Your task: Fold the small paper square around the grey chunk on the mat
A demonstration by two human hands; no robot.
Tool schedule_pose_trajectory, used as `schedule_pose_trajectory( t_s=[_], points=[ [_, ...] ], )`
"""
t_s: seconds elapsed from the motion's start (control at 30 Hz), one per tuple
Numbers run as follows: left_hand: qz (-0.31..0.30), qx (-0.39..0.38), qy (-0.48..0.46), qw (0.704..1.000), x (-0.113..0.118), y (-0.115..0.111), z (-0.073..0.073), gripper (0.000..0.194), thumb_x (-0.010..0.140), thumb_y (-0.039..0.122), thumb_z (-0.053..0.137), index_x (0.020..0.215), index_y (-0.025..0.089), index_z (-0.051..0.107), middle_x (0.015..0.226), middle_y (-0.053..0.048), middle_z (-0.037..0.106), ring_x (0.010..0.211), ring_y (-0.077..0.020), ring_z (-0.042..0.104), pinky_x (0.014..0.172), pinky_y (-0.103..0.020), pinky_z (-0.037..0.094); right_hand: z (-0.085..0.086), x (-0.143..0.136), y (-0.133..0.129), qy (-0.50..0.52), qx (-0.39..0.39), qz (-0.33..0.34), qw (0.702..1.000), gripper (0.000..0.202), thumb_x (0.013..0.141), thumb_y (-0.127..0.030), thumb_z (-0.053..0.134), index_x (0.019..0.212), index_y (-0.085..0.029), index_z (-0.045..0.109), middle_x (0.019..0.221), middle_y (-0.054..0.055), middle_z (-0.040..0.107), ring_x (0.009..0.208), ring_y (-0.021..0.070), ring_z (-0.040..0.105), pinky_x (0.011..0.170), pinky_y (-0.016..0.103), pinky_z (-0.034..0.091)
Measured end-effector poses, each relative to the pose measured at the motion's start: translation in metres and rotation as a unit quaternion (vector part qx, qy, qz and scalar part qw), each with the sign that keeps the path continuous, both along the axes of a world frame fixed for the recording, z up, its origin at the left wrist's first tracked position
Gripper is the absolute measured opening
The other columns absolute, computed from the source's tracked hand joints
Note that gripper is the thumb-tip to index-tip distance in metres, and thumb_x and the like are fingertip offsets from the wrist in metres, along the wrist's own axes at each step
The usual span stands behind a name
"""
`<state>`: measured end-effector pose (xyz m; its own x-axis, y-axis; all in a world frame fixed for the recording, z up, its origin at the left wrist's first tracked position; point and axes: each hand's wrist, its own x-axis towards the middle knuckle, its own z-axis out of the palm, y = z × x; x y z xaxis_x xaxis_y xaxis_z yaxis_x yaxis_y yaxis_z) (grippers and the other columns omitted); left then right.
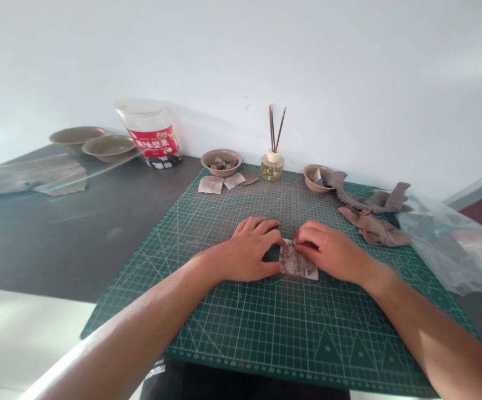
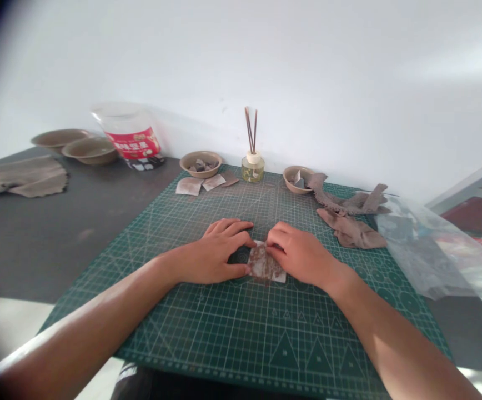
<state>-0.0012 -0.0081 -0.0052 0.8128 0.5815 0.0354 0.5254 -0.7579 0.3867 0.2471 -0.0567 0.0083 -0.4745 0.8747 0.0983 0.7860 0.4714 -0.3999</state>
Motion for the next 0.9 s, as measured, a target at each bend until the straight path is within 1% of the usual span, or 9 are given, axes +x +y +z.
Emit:
schedule_pose_trajectory(
  t_s=[0.07,0.2,0.27,0.33,0.4,0.5,0.57,0.73,0.9],
  points=[
    [0.0,-0.002,0.001,1.0,0.0,0.0,0.001,0.04,0.088,0.051,0.065,0.121,0.029,0.057,0.155,-0.006,0.036,0.145,-0.0355,0.024,0.116,-0.057,0.022,0.003,0.005,0.001,-0.002,-0.014,0.0,1.0,0.012,0.095,-0.022,0.058,0.084,-0.021,0.061,0.09,0.001,0.06,0.08,0.016,0.059,0.073,0.029,0.043],
    [-0.003,-0.008,0.001,1.0,0.0,-0.001,0.002,0.039,0.088,0.05,0.065,0.12,0.028,0.058,0.155,-0.006,0.037,0.145,-0.0355,0.024,0.116,-0.057,0.021,0.006,0.004,-0.003,0.02,-0.086,0.099,0.991,0.012,0.095,-0.022,0.06,0.083,-0.022,0.063,0.089,0.0,0.061,0.081,0.0147,0.06,0.073,0.027,0.044],
    [-0.001,-0.008,-0.002,1.0,0.0,-0.001,0.001,0.039,0.088,0.05,0.065,0.12,0.028,0.058,0.155,-0.006,0.037,0.145,-0.0356,0.024,0.116,-0.057,0.021,0.005,0.002,-0.002,0.02,-0.06,0.081,0.995,0.011,0.096,-0.021,0.058,0.086,-0.022,0.064,0.094,0.001,0.062,0.083,0.0153,0.06,0.076,0.028,0.044],
    [0.003,-0.005,-0.003,1.0,0.0,0.0,0.0,0.04,0.088,0.05,0.065,0.12,0.028,0.057,0.155,-0.006,0.036,0.145,-0.0356,0.024,0.116,-0.057,0.021,0.003,0.005,0.001,0.007,-0.02,0.027,0.999,0.011,0.095,-0.02,0.058,0.086,-0.021,0.063,0.094,0.002,0.062,0.083,0.0161,0.06,0.077,0.029,0.044],
    [0.003,-0.003,-0.001,1.0,0.0,0.0,0.0,0.041,0.088,0.05,0.065,0.121,0.029,0.057,0.155,-0.006,0.036,0.145,-0.0357,0.024,0.116,-0.058,0.021,0.004,0.009,0.003,-0.006,-0.022,0.005,1.0,0.013,0.094,-0.022,0.06,0.082,-0.021,0.063,0.09,0.002,0.061,0.08,0.016,0.059,0.074,0.029,0.044],
    [-0.003,-0.003,0.004,1.0,0.001,0.0,0.0,0.041,0.089,0.051,0.065,0.121,0.028,0.057,0.155,-0.007,0.036,0.145,-0.0357,0.024,0.116,-0.057,0.022,0.006,0.008,-0.001,0.004,-0.08,0.066,0.995,0.014,0.094,-0.023,0.061,0.08,-0.021,0.062,0.086,0.0,0.06,0.078,0.0148,0.059,0.071,0.027,0.043],
    [-0.006,-0.003,0.004,1.0,0.001,0.0,0.0,0.04,0.089,0.051,0.065,0.121,0.028,0.057,0.155,-0.007,0.036,0.144,-0.0358,0.024,0.116,-0.057,0.022,0.005,0.003,-0.003,0.015,-0.079,0.087,0.993,0.012,0.095,-0.022,0.059,0.084,-0.022,0.063,0.089,0.0,0.061,0.08,0.0149,0.059,0.072,0.027,0.043],
    [0.0,0.0,0.004,1.0,0.001,0.0,0.0,0.04,0.089,0.051,0.065,0.121,0.028,0.057,0.155,-0.007,0.036,0.144,-0.036,0.025,0.115,-0.057,0.023,0.005,0.005,-0.001,-0.006,-0.034,0.015,0.999,0.015,0.095,-0.023,0.059,0.081,-0.02,0.061,0.088,0.001,0.06,0.08,0.016,0.058,0.074,0.029,0.043],
    [-0.002,-0.006,0.005,1.0,0.001,-0.001,0.001,0.041,0.088,0.052,0.065,0.121,0.028,0.057,0.156,-0.006,0.036,0.145,-0.036,0.024,0.116,-0.057,0.023,0.008,0.004,-0.008,0.012,-0.096,0.101,0.99,0.011,0.094,-0.022,0.061,0.083,-0.021,0.062,0.09,0.0,0.06,0.081,0.014,0.059,0.072,0.027,0.043]
  ],
)
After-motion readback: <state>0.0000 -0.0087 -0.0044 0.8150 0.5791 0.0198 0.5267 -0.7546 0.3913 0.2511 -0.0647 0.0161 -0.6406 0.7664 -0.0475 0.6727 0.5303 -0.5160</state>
